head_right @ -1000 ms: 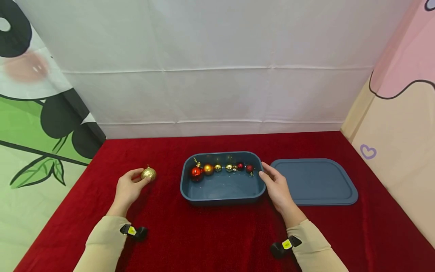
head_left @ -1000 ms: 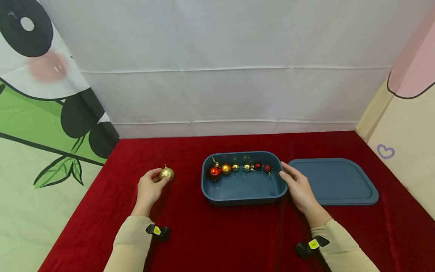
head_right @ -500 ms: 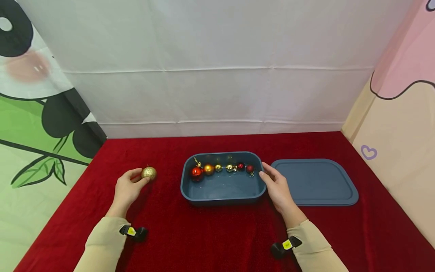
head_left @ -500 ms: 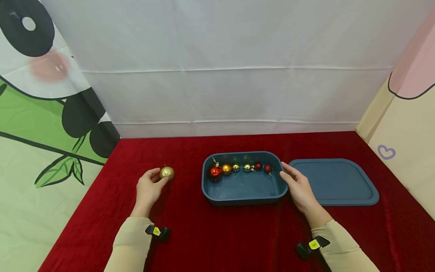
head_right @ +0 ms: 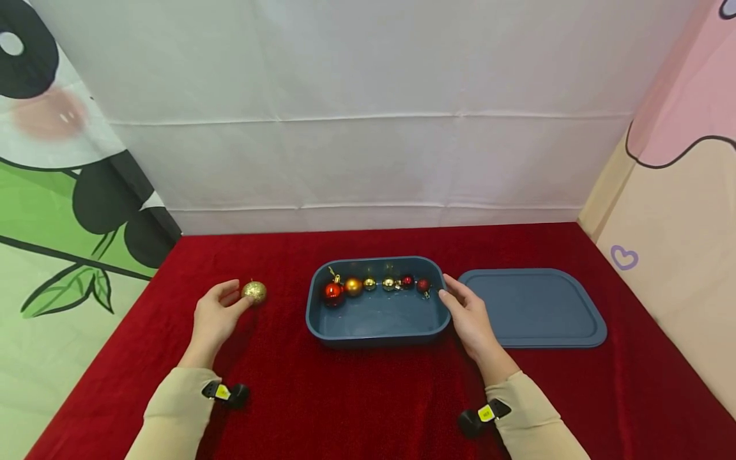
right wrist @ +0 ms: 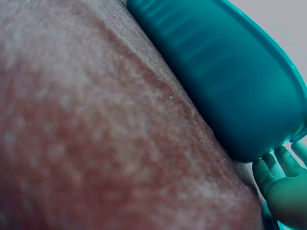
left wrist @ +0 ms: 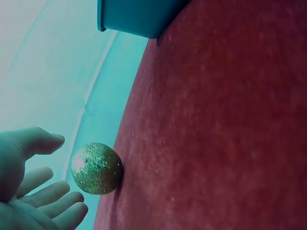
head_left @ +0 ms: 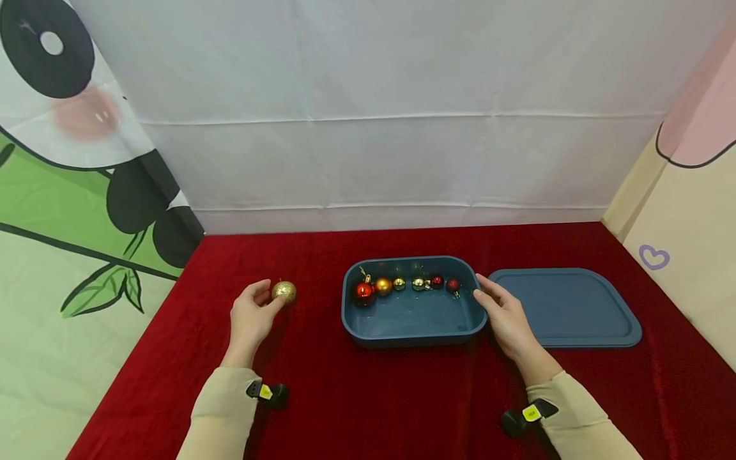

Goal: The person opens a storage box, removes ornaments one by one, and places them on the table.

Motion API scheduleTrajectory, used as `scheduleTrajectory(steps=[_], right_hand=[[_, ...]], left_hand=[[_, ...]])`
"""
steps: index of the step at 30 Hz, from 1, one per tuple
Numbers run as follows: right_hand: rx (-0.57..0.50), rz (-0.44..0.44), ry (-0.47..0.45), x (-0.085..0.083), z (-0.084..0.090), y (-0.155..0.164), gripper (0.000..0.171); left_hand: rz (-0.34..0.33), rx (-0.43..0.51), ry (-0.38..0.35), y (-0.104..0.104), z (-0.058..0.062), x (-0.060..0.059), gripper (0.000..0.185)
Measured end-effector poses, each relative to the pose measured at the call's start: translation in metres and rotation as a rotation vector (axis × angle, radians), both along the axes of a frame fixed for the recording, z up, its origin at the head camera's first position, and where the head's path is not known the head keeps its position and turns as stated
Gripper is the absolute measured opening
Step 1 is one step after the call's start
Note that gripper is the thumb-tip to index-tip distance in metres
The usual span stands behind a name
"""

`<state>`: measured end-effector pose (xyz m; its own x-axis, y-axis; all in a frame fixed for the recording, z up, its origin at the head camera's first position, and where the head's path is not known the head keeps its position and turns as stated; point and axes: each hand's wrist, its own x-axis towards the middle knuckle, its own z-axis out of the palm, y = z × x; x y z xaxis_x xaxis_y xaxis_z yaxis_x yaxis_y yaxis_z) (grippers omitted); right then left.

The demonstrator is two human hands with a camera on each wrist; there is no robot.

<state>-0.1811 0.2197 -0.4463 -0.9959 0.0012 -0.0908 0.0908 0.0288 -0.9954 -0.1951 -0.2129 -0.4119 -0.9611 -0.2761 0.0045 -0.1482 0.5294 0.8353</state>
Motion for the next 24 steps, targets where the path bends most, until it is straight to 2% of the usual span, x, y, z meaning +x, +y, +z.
scheduleTrajectory(steps=[9,18,24], right_hand=[[-0.009,-0.003,-0.001,0.0,-0.001,0.0,0.058],[-0.006,-0.003,-0.005,0.0,0.0,0.0,0.056],[-0.009,-0.003,0.003,-0.001,0.0,0.0,0.056]], left_hand=[[0.003,0.08,0.079,0.016,0.008,0.003,0.053],[-0.043,0.134,0.157,0.033,0.016,0.005,0.052],[-0.085,0.16,0.159,0.042,0.017,0.006,0.052]])
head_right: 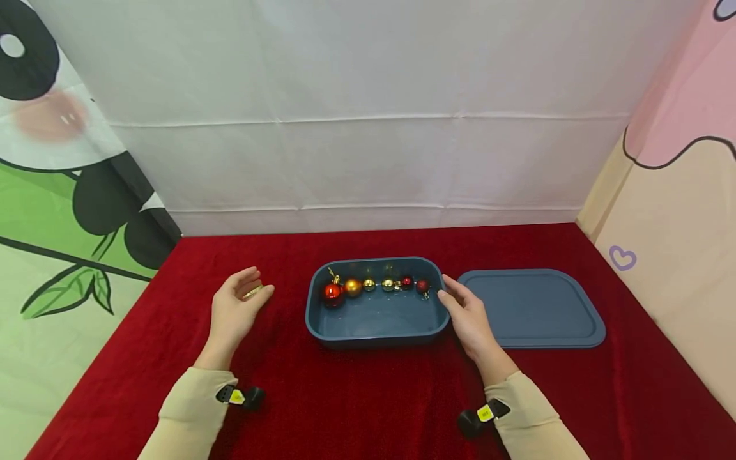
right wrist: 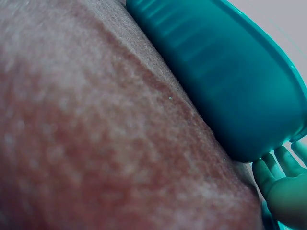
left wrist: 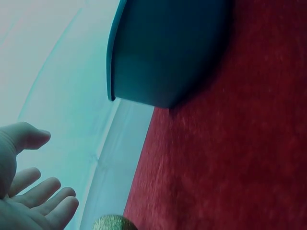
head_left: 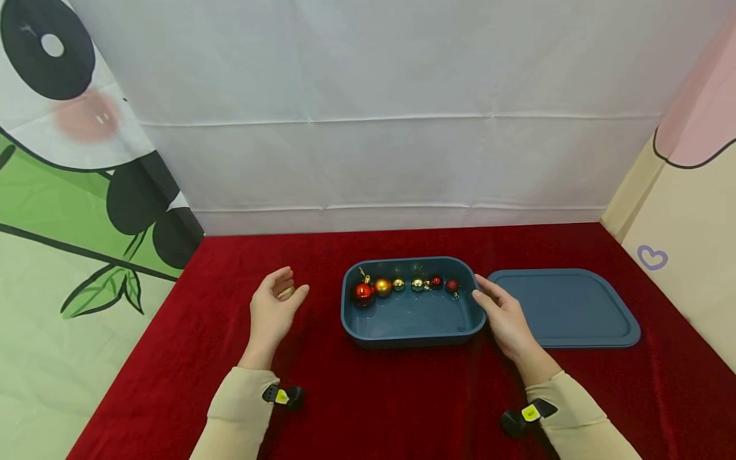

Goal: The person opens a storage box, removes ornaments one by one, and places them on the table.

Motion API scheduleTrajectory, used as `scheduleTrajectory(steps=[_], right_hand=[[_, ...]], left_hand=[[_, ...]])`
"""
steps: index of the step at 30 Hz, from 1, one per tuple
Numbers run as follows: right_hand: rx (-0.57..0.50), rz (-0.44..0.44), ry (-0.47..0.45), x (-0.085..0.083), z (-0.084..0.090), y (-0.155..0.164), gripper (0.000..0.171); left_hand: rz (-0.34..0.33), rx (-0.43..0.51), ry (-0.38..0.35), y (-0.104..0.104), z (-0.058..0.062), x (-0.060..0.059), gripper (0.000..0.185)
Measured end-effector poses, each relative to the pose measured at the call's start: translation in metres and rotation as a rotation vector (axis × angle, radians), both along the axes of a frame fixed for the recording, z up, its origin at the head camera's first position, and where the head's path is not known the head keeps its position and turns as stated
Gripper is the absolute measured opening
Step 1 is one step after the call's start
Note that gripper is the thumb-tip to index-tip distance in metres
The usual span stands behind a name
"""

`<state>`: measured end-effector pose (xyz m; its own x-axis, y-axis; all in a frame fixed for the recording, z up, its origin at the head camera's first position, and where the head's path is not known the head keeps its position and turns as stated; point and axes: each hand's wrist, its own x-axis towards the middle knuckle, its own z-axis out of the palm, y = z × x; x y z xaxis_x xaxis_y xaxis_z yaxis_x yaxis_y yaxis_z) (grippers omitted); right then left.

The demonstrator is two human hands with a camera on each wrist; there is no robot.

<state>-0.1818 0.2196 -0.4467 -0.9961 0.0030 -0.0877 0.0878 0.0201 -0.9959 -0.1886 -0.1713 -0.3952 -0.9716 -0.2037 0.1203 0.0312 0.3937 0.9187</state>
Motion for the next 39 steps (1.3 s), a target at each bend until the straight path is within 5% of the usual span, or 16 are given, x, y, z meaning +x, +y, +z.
scheduleTrajectory(steps=[21,39], right_hand=[[0.014,-0.012,0.0,-0.006,0.003,0.001,0.056],[0.063,-0.011,-0.013,0.001,-0.003,0.001,0.059]], left_hand=[[-0.116,0.067,0.035,0.038,0.003,-0.007,0.052],[-0.156,0.063,0.024,0.062,-0.004,0.0,0.048]])
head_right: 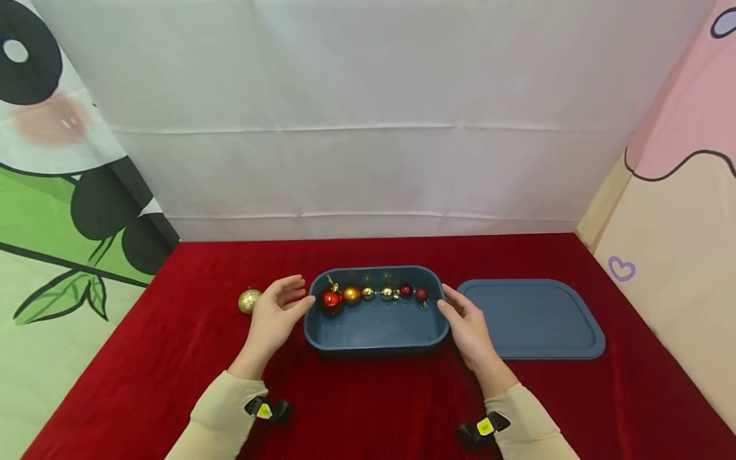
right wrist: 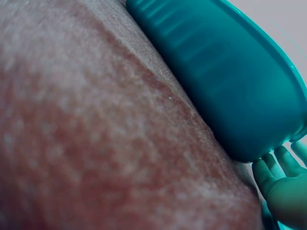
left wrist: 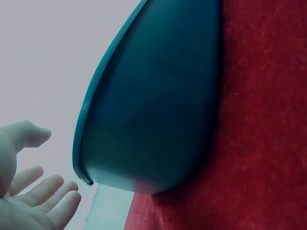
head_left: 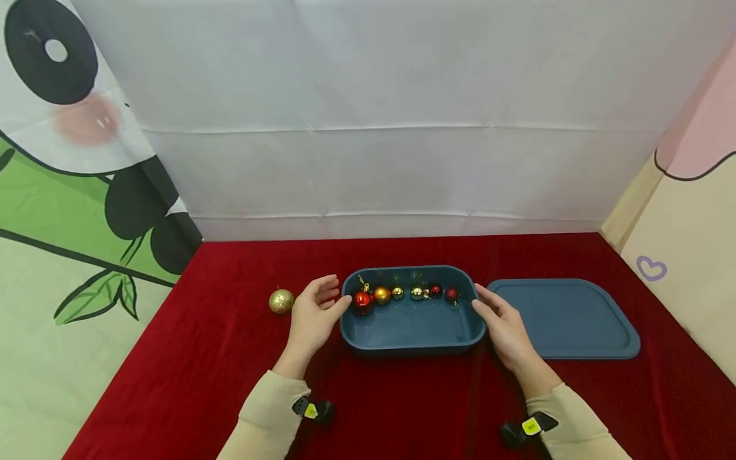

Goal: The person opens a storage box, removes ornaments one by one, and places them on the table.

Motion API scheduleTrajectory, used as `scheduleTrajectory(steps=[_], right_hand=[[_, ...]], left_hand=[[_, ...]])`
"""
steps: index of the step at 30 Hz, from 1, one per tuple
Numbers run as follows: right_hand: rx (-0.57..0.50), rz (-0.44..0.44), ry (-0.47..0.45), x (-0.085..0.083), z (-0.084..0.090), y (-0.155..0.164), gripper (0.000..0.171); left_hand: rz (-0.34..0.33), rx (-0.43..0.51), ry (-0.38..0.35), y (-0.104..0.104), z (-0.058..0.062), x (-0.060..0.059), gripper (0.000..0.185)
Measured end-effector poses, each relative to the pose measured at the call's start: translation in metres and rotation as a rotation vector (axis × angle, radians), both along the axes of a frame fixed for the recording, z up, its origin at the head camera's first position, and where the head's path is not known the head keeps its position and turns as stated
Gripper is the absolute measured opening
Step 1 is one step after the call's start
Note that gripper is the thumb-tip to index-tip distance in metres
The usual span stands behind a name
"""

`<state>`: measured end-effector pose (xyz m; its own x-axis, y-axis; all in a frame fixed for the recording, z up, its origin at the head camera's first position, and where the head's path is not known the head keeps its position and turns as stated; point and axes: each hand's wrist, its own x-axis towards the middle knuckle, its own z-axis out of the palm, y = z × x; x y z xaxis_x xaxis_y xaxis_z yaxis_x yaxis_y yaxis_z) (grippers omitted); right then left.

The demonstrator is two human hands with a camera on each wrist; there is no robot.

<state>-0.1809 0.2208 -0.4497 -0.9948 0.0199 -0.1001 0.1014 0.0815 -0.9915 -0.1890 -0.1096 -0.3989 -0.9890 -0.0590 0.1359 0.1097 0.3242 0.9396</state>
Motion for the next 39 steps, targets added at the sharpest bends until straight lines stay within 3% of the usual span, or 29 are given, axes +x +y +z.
scheduleTrajectory(steps=[10,23,29,39], right_hand=[[0.005,0.01,-0.03,0.013,-0.006,-0.002,0.059],[0.006,0.01,0.0,0.007,-0.004,-0.001,0.06],[-0.004,0.017,0.014,0.002,-0.001,-0.001,0.06],[0.001,0.015,0.003,0.003,0.002,-0.001,0.063]], left_hand=[[-0.019,0.001,0.002,0.006,-0.003,0.013,0.05],[-0.068,-0.069,0.053,0.023,0.0,0.006,0.052],[-0.103,-0.119,0.009,0.032,0.002,0.0,0.06],[-0.114,-0.3,-0.15,0.05,0.013,0.0,0.075]])
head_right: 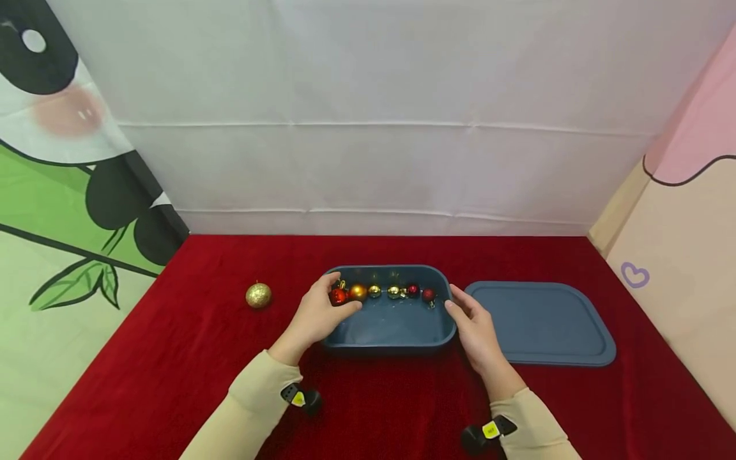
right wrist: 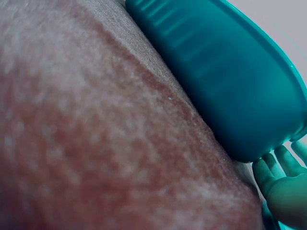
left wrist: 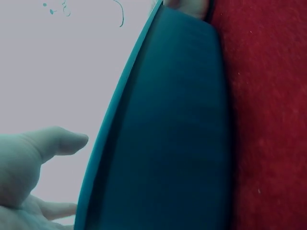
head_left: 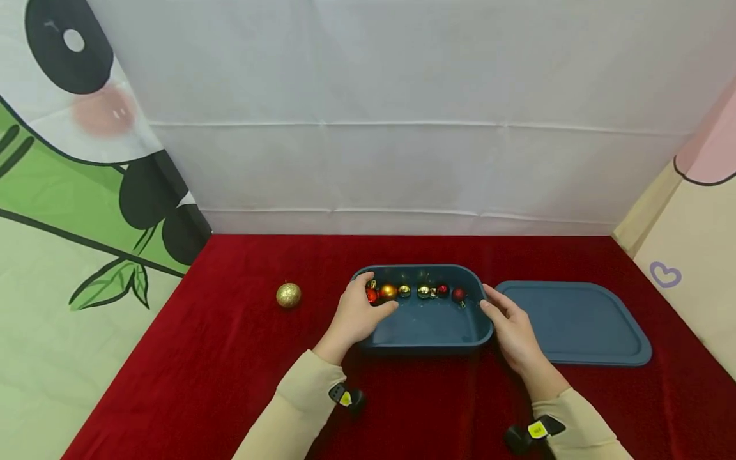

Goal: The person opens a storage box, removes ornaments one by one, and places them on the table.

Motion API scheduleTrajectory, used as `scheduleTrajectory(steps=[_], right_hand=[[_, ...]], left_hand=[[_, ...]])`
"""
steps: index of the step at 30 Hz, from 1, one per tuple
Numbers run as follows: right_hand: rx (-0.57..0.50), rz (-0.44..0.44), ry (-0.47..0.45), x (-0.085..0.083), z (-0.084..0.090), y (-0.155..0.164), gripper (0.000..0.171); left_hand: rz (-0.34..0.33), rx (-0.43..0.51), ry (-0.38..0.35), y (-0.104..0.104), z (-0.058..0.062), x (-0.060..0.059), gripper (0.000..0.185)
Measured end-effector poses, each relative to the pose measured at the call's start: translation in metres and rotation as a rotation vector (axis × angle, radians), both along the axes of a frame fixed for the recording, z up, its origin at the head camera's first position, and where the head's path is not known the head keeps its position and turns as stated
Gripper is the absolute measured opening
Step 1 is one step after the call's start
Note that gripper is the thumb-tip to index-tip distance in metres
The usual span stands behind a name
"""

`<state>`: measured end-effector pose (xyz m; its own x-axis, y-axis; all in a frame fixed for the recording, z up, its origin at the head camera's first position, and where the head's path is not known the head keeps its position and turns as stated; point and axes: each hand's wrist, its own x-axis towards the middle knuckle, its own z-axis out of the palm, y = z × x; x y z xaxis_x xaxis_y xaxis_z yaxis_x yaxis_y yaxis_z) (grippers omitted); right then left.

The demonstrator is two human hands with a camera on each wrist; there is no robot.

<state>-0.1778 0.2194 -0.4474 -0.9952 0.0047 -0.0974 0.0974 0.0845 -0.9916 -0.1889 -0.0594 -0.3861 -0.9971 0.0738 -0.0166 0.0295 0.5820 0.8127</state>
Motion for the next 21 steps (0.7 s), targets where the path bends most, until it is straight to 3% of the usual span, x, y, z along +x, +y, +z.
scheduleTrajectory(steps=[6,21], right_hand=[[-0.005,0.004,0.001,-0.001,0.0,0.0,0.063],[-0.005,-0.001,0.002,-0.001,-0.001,-0.001,0.062]], left_hand=[[-0.006,-0.039,-0.072,0.008,0.002,-0.004,0.083],[-0.043,-0.12,-0.039,0.007,-0.004,-0.016,0.066]])
